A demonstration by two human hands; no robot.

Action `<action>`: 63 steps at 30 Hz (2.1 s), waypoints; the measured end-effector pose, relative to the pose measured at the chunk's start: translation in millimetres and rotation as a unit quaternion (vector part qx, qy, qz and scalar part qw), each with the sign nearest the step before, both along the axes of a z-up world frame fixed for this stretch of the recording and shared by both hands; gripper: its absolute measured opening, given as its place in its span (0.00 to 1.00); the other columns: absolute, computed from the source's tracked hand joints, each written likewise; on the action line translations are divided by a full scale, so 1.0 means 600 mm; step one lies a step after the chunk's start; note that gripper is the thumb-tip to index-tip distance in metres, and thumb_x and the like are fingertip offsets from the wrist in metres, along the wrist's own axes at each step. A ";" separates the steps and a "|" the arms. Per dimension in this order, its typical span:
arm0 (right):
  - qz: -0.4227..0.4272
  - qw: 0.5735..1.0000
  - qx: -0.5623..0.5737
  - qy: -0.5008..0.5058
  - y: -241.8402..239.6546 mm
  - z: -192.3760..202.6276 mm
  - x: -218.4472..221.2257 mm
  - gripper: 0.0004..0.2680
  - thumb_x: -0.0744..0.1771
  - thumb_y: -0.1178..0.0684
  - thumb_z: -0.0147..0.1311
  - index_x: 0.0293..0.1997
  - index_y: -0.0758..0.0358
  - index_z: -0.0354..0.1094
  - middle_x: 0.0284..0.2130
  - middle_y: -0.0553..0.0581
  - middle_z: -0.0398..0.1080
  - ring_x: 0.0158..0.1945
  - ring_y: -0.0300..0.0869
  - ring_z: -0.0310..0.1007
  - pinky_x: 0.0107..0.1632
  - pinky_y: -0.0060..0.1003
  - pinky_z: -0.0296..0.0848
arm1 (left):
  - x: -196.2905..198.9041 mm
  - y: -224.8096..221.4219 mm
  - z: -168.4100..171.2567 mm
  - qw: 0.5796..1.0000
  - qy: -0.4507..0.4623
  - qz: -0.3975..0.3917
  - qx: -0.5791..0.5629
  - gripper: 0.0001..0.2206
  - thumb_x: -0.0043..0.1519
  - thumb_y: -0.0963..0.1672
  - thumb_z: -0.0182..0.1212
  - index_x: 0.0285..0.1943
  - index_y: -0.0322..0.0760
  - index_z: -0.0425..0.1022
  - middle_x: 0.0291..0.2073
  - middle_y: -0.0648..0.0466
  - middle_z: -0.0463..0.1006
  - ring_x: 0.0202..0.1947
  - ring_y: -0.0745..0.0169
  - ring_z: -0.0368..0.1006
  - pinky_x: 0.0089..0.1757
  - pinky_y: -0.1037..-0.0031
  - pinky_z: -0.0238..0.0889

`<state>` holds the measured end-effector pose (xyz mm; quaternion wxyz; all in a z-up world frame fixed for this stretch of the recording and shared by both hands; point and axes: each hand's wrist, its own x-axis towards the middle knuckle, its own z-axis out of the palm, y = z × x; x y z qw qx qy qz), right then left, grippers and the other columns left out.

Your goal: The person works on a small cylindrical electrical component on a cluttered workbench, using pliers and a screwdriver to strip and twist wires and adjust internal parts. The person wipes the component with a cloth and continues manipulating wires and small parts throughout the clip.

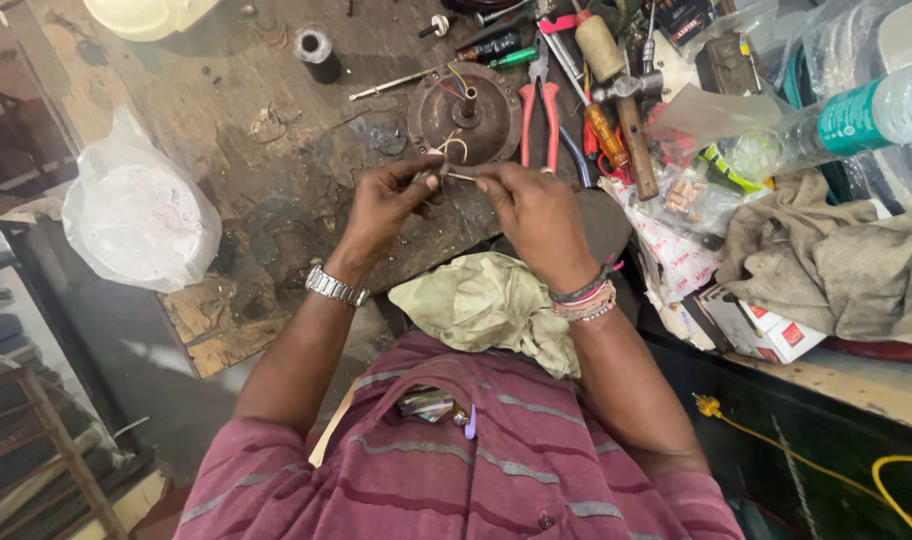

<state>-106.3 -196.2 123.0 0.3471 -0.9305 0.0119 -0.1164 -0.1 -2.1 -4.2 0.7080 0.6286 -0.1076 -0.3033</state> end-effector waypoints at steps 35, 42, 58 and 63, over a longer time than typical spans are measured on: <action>0.031 0.995 -0.036 -0.087 0.002 0.006 0.019 0.12 0.68 0.62 0.58 0.58 0.61 0.70 0.43 0.64 0.69 0.45 0.56 0.73 0.47 0.48 0.70 | 0.019 0.003 0.007 0.993 -0.019 0.079 -0.081 0.15 0.65 0.37 0.63 0.62 0.25 0.74 0.46 0.50 0.82 0.41 0.65 0.81 0.45 0.73 0.79; -0.026 0.994 0.081 -0.065 -0.017 -0.035 0.014 0.07 0.70 0.59 0.58 0.55 0.63 0.70 0.44 0.57 0.74 0.43 0.47 0.77 0.45 0.39 0.73 | 0.020 0.003 0.046 0.943 -0.299 0.147 -0.010 0.11 0.65 0.34 0.67 0.55 0.31 0.78 0.54 0.51 0.75 0.44 0.71 0.74 0.44 0.80 0.73; -0.095 0.790 0.603 0.059 0.039 -0.083 0.043 0.08 0.66 0.59 0.62 0.49 0.65 0.73 0.30 0.43 0.73 0.25 0.26 0.62 0.27 0.23 0.58 | -0.022 -0.032 0.087 0.902 -0.382 0.201 0.023 0.12 0.63 0.35 0.70 0.54 0.35 0.78 0.52 0.54 0.71 0.31 0.80 0.62 0.30 0.83 0.60; -0.111 0.767 0.628 0.073 0.042 -0.076 0.047 0.05 0.68 0.58 0.60 0.45 0.67 0.75 0.21 0.42 0.64 0.19 0.27 0.54 0.23 0.25 0.54 | -0.022 -0.036 0.093 0.899 -0.389 0.198 0.020 0.12 0.62 0.35 0.71 0.54 0.35 0.78 0.52 0.53 0.72 0.31 0.79 0.64 0.30 0.82 0.61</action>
